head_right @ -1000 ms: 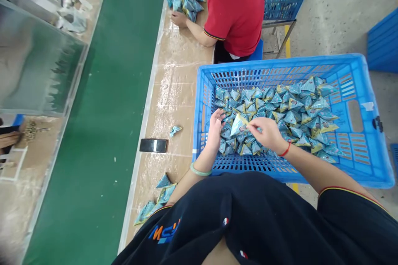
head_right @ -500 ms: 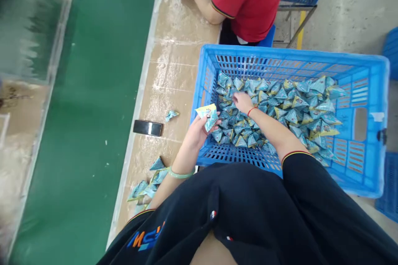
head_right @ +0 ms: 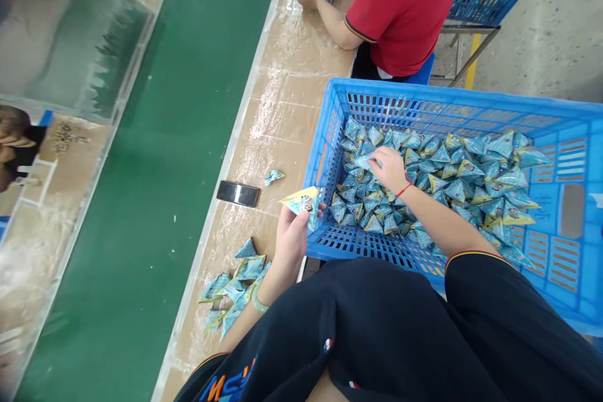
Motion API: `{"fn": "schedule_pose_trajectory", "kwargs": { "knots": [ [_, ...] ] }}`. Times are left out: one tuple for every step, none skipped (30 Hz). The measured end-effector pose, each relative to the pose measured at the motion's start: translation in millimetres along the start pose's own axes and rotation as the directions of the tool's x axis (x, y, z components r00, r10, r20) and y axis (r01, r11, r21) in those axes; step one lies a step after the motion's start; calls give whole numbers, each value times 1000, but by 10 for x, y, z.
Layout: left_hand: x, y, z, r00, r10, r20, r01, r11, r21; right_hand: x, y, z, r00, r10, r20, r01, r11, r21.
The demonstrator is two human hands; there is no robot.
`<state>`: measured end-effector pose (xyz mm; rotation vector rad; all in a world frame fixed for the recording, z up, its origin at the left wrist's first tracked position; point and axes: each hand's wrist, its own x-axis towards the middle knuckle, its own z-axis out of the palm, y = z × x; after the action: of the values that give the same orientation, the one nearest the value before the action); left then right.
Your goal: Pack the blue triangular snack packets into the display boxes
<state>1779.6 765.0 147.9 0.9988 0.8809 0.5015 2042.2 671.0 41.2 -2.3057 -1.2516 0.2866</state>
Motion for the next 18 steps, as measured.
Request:
{"fn": "schedule_pose_trajectory", "kwargs": {
  "knots": [
    [20, -6, 2, 1000, -12, -10, 12, 1000, -8, -38, -42, -192, 990, -53, -134, 65, 994, 86],
    [38, -12, 9, 999, -30, -11, 30, 999, -12, -80, -95, -382, 959, -87, -268, 132, 979, 157],
    [50, -16, 22, 999, -53, -4, 53, 998, -21, -123, -160, -561, 922, -103, -374, 190, 960, 204],
    [57, -19, 40, 997, -76, 2, 76, 996, -36, -165, -232, -720, 891, -106, -441, 225, 948, 227],
    [57, -21, 61, 996, -94, 8, 94, 994, -60, -203, -309, -852, 872, -107, -478, 246, 940, 237],
    [52, -22, 85, 994, -110, 20, 112, 990, -91, -237, -386, -952, 865, -110, -489, 258, 934, 246],
    [41, -20, 110, 991, -125, 38, 128, 984, -126, -265, -458, -1020, 866, -122, -485, 273, 927, 255],
    [28, -16, 132, 989, -136, 60, 144, 976, -164, -287, -524, -1059, 872, -132, -471, 285, 920, 270],
    [12, -9, 151, 986, -144, 82, 158, 967, -201, -303, -581, -1071, 879, -128, -460, 284, 914, 288],
    [-4, -2, 165, 983, -151, 106, 172, 957, -235, -315, -628, -1064, 887, -117, -447, 275, 911, 307],
    [-20, 7, 174, 980, -155, 127, 185, 946, -268, -324, -668, -1045, 899, -112, -424, 268, 907, 327],
    [-36, 16, 179, 978, -157, 139, 193, 934, -300, -330, -703, -1018, 914, -124, -386, 269, 898, 349],
    [-51, 24, 180, 977, -157, 142, 196, 923, -331, -336, -735, -989, 929, -145, -342, 275, 887, 371],
    [-64, 33, 179, 978, -156, 140, 197, 912, -361, -344, -769, -959, 937, -160, -309, 279, 877, 391],
    [-77, 40, 179, 977, -159, 140, 201, 900, -385, -355, -806, -930, 941, -171, -291, 284, 868, 408],
    [-89, 47, 180, 975, -166, 148, 212, 889, -405, -373, -850, -900, 944, -178, -279, 287, 859, 423],
    [-101, 53, 183, 971, -177, 164, 231, 879, -418, -397, -901, -870, 945, -180, -274, 289, 853, 435],
    [-113, 59, 189, 963, -189, 190, 254, 870, -422, -428, -958, -838, 946, -180, -270, 288, 848, 444]
  ]
}}
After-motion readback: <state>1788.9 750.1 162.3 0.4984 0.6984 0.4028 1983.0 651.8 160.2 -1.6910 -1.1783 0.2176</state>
